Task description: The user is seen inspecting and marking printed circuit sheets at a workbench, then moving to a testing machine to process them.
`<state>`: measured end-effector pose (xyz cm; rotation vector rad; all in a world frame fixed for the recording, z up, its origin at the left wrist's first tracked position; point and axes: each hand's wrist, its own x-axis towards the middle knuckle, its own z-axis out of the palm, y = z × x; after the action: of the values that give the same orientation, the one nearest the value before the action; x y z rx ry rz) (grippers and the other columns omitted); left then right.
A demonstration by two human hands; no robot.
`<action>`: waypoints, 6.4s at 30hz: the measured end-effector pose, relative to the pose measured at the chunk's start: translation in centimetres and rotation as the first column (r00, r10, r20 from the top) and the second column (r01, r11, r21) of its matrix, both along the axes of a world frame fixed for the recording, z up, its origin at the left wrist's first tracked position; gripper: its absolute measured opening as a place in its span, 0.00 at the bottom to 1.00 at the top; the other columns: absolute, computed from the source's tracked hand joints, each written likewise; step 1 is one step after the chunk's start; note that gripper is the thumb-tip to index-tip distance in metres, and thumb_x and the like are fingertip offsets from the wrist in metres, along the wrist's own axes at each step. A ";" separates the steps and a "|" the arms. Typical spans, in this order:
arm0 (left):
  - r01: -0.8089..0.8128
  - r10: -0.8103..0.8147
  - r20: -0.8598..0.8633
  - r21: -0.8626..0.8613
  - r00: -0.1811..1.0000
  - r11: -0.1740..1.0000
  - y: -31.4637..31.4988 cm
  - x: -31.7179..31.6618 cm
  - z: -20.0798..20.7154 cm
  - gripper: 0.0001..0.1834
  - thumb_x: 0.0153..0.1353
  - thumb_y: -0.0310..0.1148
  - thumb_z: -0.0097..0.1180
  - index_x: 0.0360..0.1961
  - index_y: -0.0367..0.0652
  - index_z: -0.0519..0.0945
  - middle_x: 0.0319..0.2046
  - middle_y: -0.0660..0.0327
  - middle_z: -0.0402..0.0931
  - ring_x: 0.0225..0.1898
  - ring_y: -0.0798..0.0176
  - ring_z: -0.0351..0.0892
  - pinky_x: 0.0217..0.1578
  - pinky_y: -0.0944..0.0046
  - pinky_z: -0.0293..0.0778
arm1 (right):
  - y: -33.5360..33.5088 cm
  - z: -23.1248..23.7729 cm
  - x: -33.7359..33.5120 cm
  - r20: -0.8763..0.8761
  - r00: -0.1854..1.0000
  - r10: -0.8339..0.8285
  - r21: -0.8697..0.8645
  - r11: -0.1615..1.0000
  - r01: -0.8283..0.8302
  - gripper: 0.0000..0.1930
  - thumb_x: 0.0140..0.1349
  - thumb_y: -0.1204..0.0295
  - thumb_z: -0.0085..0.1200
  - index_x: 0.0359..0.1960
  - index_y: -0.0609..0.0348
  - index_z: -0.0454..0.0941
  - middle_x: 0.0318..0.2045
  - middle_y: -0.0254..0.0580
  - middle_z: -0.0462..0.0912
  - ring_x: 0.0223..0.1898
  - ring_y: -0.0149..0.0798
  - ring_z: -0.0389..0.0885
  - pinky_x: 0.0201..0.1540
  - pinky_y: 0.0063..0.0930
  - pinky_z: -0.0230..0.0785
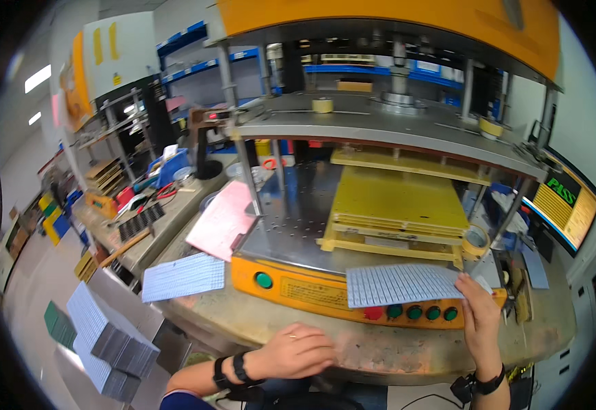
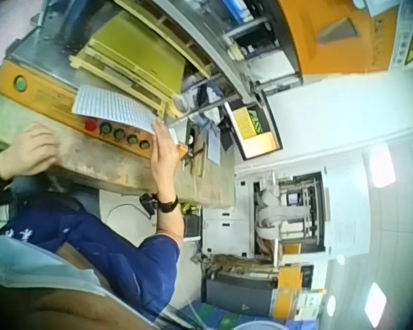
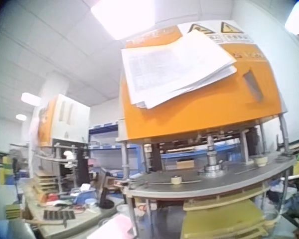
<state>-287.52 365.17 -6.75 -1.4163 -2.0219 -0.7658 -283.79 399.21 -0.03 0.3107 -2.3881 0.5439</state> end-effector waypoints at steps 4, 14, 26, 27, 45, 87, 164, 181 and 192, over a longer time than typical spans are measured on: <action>-0.154 0.179 0.158 -0.157 0.971 0.976 -5.6 -0.6 -4.4 0.08 0.55 0.35 0.60 0.36 0.48 0.80 0.37 0.64 0.78 0.41 0.58 0.76 0.44 0.60 0.71 | -0.7 2.0 -2.8 -0.097 0.993 0.063 -0.051 0.996 -0.068 0.19 0.56 0.86 0.50 0.50 0.62 0.78 0.52 0.50 0.79 0.58 0.49 0.75 0.59 0.36 0.66; -0.248 0.262 0.237 -0.087 0.936 0.965 -5.0 -0.9 -4.3 0.11 0.54 0.39 0.60 0.36 0.47 0.80 0.35 0.63 0.78 0.41 0.55 0.75 0.46 0.55 0.67 | 3.9 1.2 -16.5 -0.264 0.963 0.059 0.024 0.998 -0.054 0.14 0.62 0.76 0.53 0.50 0.61 0.78 0.53 0.50 0.78 0.61 0.50 0.70 0.61 0.38 0.64; -0.208 0.223 0.233 -0.089 0.947 0.974 -5.6 -0.8 -4.5 0.14 0.51 0.37 0.61 0.39 0.44 0.79 0.41 0.57 0.76 0.47 0.49 0.73 0.49 0.52 0.68 | 3.0 0.7 -20.4 -0.226 0.967 0.119 0.023 0.993 -0.117 0.16 0.60 0.78 0.54 0.51 0.61 0.77 0.54 0.52 0.77 0.61 0.52 0.70 0.62 0.38 0.64; -0.213 0.228 0.231 -0.090 0.946 0.973 -5.5 -0.7 -4.4 0.14 0.51 0.37 0.61 0.39 0.44 0.79 0.41 0.57 0.76 0.47 0.50 0.73 0.49 0.52 0.68 | 2.9 0.7 -20.5 -0.225 0.967 0.120 0.024 0.993 -0.117 0.16 0.60 0.78 0.54 0.51 0.61 0.77 0.54 0.52 0.77 0.61 0.52 0.70 0.62 0.38 0.64; -0.227 0.248 0.238 -0.112 0.939 0.967 -5.5 -0.5 -4.4 0.15 0.51 0.38 0.61 0.39 0.46 0.78 0.42 0.59 0.76 0.49 0.51 0.72 0.50 0.52 0.66 | 2.7 0.7 -20.7 -0.239 0.964 0.115 0.099 0.991 -0.094 0.15 0.60 0.74 0.56 0.50 0.59 0.78 0.52 0.49 0.78 0.59 0.50 0.72 0.58 0.38 0.68; -0.731 0.728 0.080 0.015 0.681 0.682 -5.5 -2.1 -5.0 0.11 0.51 0.32 0.59 0.35 0.41 0.78 0.43 0.52 0.76 0.45 0.50 0.72 0.51 0.44 0.61 | -5.1 -7.1 1.0 0.173 0.867 0.468 -0.019 0.881 -0.472 0.10 0.61 0.67 0.57 0.43 0.53 0.82 0.32 0.41 0.84 0.31 0.42 0.82 0.33 0.31 0.74; -0.511 0.568 0.356 -0.247 0.742 0.823 6.5 -21.5 8.5 0.27 0.59 0.46 0.50 0.58 0.45 0.72 0.56 0.50 0.72 0.61 0.46 0.64 0.61 0.39 0.52 | 4.3 1.2 -16.7 0.133 0.972 -0.193 0.042 0.981 0.189 0.22 0.62 0.59 0.52 0.56 0.55 0.71 0.52 0.53 0.75 0.61 0.55 0.66 0.65 0.55 0.48; -0.300 0.200 0.310 0.318 0.930 0.900 5.4 -17.8 7.8 0.20 0.51 0.21 0.55 0.48 0.42 0.78 0.49 0.50 0.70 0.54 0.50 0.68 0.57 0.60 0.64 | 3.2 0.4 -14.9 -0.308 0.946 0.104 -0.505 0.825 -0.255 0.14 0.54 0.78 0.62 0.44 0.59 0.79 0.48 0.42 0.69 0.45 0.36 0.77 0.49 0.27 0.74; 0.004 -0.193 0.733 0.251 0.652 0.968 -5.2 -4.6 4.1 0.10 0.57 0.26 0.59 0.40 0.35 0.80 0.38 0.52 0.76 0.42 0.57 0.76 0.43 0.60 0.71 | 0.0 -1.0 7.8 -0.032 0.961 0.274 -0.611 0.756 -0.236 0.09 0.60 0.73 0.58 0.43 0.55 0.80 0.40 0.37 0.70 0.43 0.33 0.73 0.42 0.22 0.72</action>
<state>-292.17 359.96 -2.60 -1.1662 -2.3227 -1.8300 -275.98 399.17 -1.06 0.3281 -2.0839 1.4314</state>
